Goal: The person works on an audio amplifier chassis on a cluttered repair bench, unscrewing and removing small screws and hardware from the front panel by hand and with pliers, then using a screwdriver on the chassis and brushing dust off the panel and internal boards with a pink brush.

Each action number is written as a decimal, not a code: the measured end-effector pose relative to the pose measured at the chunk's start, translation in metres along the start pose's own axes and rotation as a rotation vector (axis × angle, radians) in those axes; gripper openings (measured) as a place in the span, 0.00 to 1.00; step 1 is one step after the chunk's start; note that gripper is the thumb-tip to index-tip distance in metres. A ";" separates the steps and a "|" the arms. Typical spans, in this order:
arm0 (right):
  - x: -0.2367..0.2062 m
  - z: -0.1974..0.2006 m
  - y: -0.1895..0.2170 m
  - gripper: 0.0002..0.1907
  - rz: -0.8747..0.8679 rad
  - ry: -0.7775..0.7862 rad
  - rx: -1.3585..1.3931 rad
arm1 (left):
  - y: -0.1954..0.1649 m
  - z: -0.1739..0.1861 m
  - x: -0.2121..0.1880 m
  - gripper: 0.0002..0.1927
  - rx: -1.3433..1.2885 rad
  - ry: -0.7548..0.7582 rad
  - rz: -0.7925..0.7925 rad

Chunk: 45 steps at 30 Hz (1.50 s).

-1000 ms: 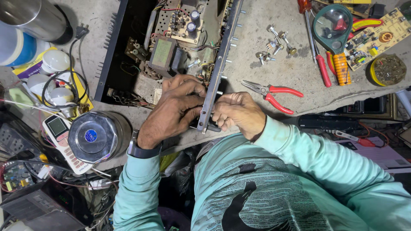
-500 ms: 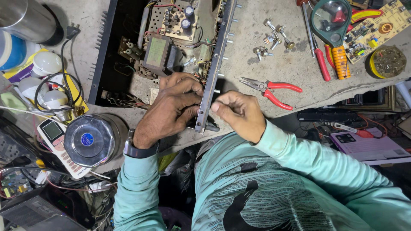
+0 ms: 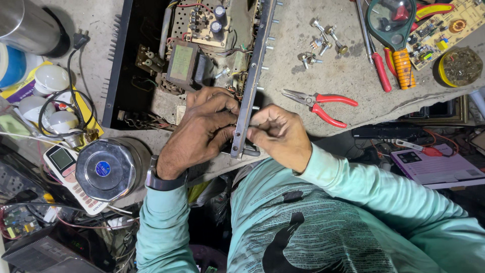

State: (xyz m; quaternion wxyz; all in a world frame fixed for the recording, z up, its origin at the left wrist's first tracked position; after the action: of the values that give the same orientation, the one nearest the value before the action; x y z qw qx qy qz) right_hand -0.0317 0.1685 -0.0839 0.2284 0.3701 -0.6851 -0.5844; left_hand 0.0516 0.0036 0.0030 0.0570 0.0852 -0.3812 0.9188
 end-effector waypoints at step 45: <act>-0.003 -0.005 -0.003 0.06 0.057 0.017 0.071 | -0.005 0.000 -0.001 0.10 0.027 -0.040 -0.042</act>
State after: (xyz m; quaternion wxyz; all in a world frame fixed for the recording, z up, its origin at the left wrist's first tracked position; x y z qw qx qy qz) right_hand -0.0253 0.1674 -0.0855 0.2377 0.3633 -0.7138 -0.5496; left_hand 0.0535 0.0073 0.0067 0.0678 0.1123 -0.3680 0.9205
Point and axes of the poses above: each hand's wrist, its own x-axis towards the middle knuckle, its own z-axis out of the back of the hand, y = z × x, the point moved 4 cm from there along x, towards the middle knuckle, and after that the axes turned 1 degree about -y, right-handed, at the moved point
